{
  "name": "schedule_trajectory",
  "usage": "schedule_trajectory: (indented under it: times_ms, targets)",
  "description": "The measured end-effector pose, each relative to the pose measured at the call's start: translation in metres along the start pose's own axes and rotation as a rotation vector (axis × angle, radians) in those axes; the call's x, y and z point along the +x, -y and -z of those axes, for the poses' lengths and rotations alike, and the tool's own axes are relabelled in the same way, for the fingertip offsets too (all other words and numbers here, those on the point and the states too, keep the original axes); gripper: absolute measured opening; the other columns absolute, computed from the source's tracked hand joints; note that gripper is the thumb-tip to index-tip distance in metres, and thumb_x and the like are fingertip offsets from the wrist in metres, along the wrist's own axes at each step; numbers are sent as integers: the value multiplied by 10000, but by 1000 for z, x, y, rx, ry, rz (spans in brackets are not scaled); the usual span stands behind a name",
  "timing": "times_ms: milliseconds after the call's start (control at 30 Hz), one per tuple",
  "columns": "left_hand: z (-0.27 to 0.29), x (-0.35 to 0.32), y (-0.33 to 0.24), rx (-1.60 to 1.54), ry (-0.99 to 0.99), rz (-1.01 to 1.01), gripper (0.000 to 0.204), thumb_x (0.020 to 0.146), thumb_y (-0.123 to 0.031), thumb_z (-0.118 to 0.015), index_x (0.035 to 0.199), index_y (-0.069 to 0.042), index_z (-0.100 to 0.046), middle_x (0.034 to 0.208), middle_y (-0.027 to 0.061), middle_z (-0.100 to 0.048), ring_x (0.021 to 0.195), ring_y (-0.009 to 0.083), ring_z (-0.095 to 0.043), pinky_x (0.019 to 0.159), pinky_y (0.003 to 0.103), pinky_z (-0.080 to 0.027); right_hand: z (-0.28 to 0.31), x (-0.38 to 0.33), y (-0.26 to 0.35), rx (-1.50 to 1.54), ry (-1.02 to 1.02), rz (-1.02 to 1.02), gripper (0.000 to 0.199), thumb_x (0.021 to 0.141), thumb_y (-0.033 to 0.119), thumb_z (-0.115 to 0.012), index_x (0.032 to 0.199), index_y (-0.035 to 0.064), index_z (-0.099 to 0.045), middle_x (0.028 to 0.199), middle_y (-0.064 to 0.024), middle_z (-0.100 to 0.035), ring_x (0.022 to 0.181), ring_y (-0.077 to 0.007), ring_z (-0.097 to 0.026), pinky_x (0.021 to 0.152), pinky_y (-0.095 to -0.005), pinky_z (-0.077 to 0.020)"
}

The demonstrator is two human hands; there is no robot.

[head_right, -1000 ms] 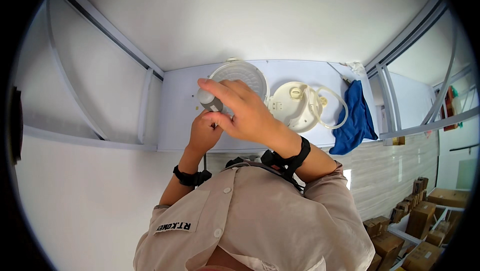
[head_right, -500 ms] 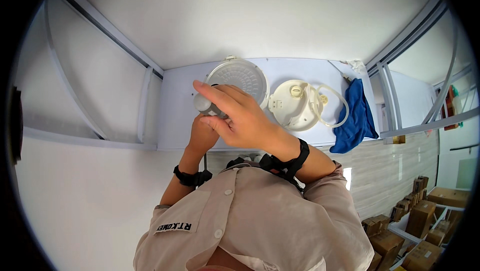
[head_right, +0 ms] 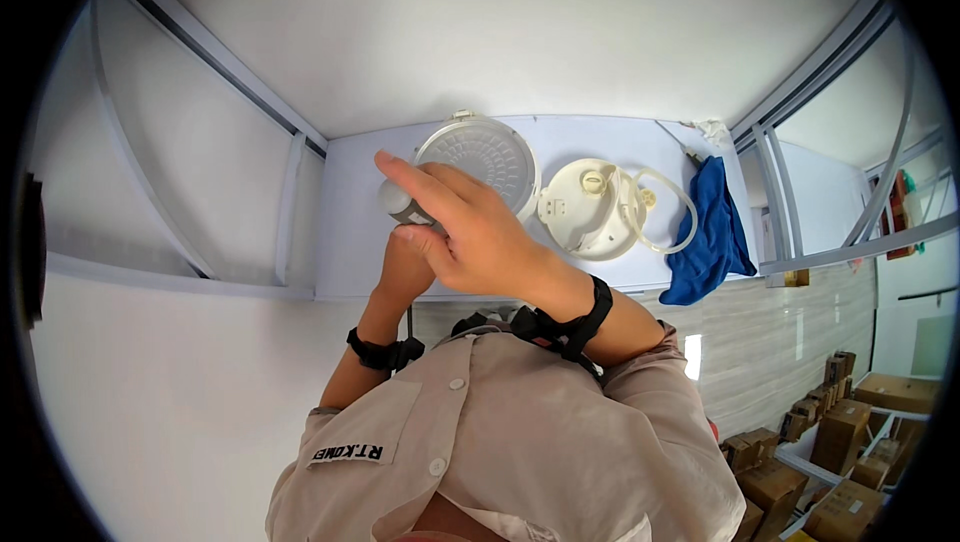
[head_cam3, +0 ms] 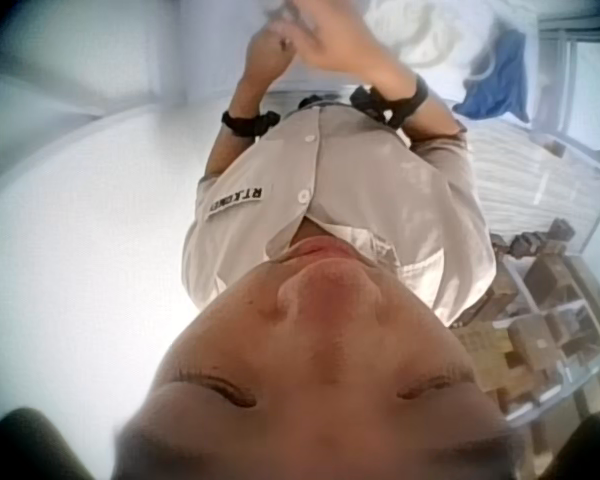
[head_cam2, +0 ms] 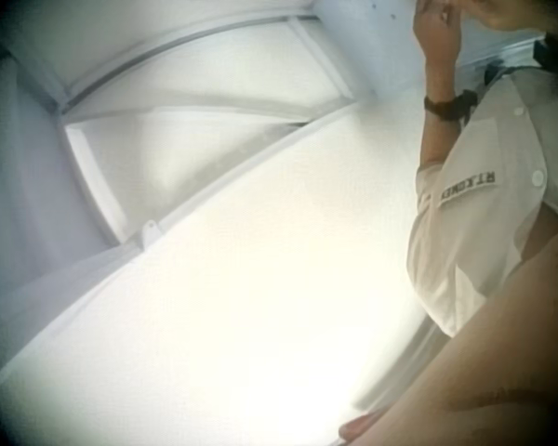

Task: The person uses a screwdriver to fasten screws into a white plastic appliance component on a workbench. They reposition the component and continue tightening screws at different locations.

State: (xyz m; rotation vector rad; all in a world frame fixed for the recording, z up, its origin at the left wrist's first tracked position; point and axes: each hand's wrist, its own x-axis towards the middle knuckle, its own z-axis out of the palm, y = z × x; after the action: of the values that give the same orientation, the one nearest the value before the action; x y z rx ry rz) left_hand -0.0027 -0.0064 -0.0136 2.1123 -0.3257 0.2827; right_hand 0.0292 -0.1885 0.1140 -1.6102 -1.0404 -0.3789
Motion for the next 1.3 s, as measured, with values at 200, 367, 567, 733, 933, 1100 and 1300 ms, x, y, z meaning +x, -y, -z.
schedule_trajectory:
  times_ms: [200, 367, 567, 733, 933, 1100, 1300]
  targets:
    - [2, -1, -3, 25, 21, 21, 142, 910, -156, -847, 1032, -90, -820, 1039, 54, -757, 693, 211, -664, 623, 345, -530, 6, 4, 0, 163, -241, -91, 670, 965, 53, -729, 1584, -9, -481, 1233, -179, -722, 1102, -288, -704, 963, -393, -562]
    - [5, 2, -15, 26, 0, 3, 131, 913, -136, -850, 1034, -87, -832, 1044, 35, -770, 692, 188, -665, 620, 319, -530, 25, 4, 5, 128, -104, 32, 704, 1034, 78, -694, 1642, -26, -355, 1241, -189, -674, 1144, -257, -668, 1009, -400, -537]
    - [3, 0, -19, 32, -12, 3, 136, 928, -160, -838, 1046, -94, -838, 1057, 25, -772, 679, 174, -665, 615, 305, -529, 36, -23, 2, 290, -123, -59, 592, 921, -16, -646, 1505, 1, -547, 1144, -119, -713, 1066, -223, -690, 935, -351, -558]
    - [9, 5, -38, 184, 20, -37, 137, 910, -112, -845, 1043, -91, -815, 1065, 31, -759, 663, 157, -642, 575, 290, -505, 67, -52, 10, 87, -141, -265, 446, 900, -19, -693, 1341, 29, -653, 1006, -52, -675, 910, -138, -625, 825, -283, -514]
    - [-11, 17, -60, 149, 8, -206, 144, 897, -102, -847, 1033, -80, -805, 1077, 27, -752, 641, 153, -613, 570, 290, -498, 103, -104, 9, -21, -388, -563, 297, 948, 31, -769, 1233, 54, -690, 943, 19, -628, 855, -85, -570, 757, -253, -471]
    - [-52, 22, -78, -28, 166, -314, 153, 898, -94, -843, 1045, -75, -802, 1049, 27, -739, 664, 154, -622, 578, 294, -502, 128, -142, 16, -80, -535, -698, 256, 955, 66, -805, 1190, 63, -703, 875, 45, -608, 781, -47, -527, 685, -232, -427]
    - [-117, 36, -74, -104, 509, -107, 194, 927, -140, -825, 1105, -80, -775, 1035, 44, -728, 760, 199, -646, 674, 342, -537, 149, -185, 17, -103, -595, -810, 235, 953, 72, -811, 1164, 59, -710, 845, 56, -615, 748, -40, -519, 662, -231, -420]
